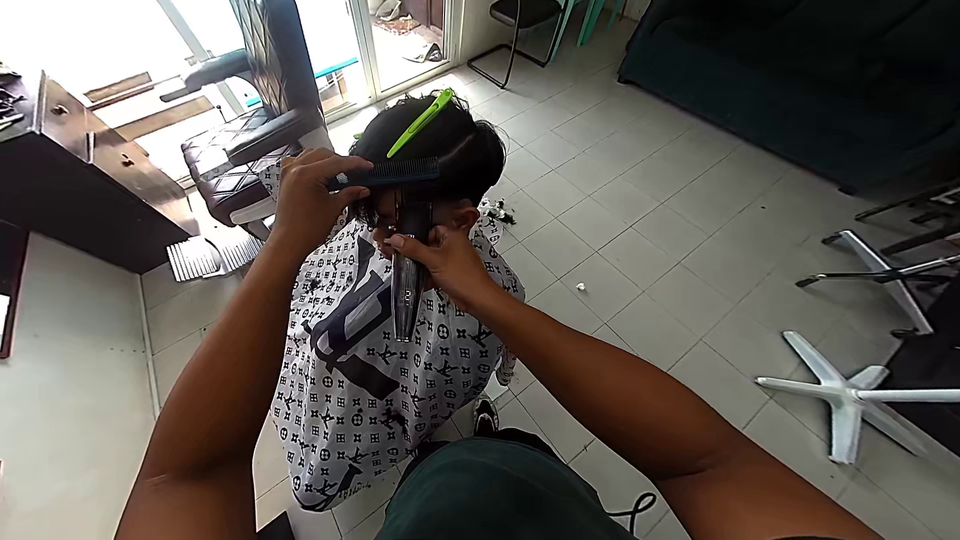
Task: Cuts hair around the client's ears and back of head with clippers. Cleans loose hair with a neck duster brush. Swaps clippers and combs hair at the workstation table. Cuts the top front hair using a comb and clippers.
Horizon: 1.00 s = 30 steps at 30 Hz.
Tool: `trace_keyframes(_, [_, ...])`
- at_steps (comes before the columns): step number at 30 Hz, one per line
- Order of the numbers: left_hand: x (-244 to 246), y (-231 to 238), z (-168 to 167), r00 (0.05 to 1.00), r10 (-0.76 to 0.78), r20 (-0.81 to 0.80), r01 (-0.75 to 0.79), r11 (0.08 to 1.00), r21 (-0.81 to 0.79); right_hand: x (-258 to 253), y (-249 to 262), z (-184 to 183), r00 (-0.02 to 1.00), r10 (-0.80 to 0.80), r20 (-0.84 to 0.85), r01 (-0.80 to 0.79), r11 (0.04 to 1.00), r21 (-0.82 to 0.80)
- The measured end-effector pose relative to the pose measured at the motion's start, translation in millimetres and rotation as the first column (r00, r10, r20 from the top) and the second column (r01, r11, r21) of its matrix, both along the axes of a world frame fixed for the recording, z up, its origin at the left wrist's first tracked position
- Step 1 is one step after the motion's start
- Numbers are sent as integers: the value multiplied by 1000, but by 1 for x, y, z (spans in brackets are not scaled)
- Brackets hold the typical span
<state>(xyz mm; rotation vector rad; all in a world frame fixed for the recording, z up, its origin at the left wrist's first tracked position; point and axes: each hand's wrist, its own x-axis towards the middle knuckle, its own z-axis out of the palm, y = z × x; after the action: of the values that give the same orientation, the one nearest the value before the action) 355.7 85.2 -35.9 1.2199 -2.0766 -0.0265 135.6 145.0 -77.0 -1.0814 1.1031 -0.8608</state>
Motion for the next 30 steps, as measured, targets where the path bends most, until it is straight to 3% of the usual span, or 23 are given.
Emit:
trace_keyframes(4, [0,0,1,1000,0,9,0,1000,-1,-2,-2,2,993,5,116,-26,984,179])
trace_keyframes(7, [-1,-1,0,1000,5,11,-5,1000,-2,4,-7,3,998,-53,-14,52,997,-60])
trace_keyframes(9, [0,-1,0,1000,2,8,-2,1000,3,1,-2,3,994,-42,-106,30,993,-111])
trace_keyframes(13, [-2,0,2,1000,5,17,-5,1000,-10,-6,-4,-1,996,29,79,-41,988,151])
trace_keyframes(15, [-2,0,1,1000,5,13,-5,1000,-8,-4,-6,-1,995,-4,102,-4,997,77])
trace_keyframes(18, [-3,1,0,1000,0,8,0,1000,0,-10,0,-2,999,-7,-46,0,988,-154])
trace_keyframes(20, [-4,3,2,1000,-2,9,2,1000,-6,-17,0,-4,998,46,-52,-48,998,-30])
trace_keyframes(23, [-7,2,6,1000,-8,11,8,999,-32,-20,-2,-6,993,54,106,-67,989,132])
trace_keyframes(27, [-10,-1,4,1000,-7,20,7,1000,-11,-20,-2,-2,1000,4,-23,-7,989,-145])
trace_keyframes(30, [-13,0,5,1000,-16,27,17,1000,-24,-29,-3,-4,995,96,20,-97,994,57])
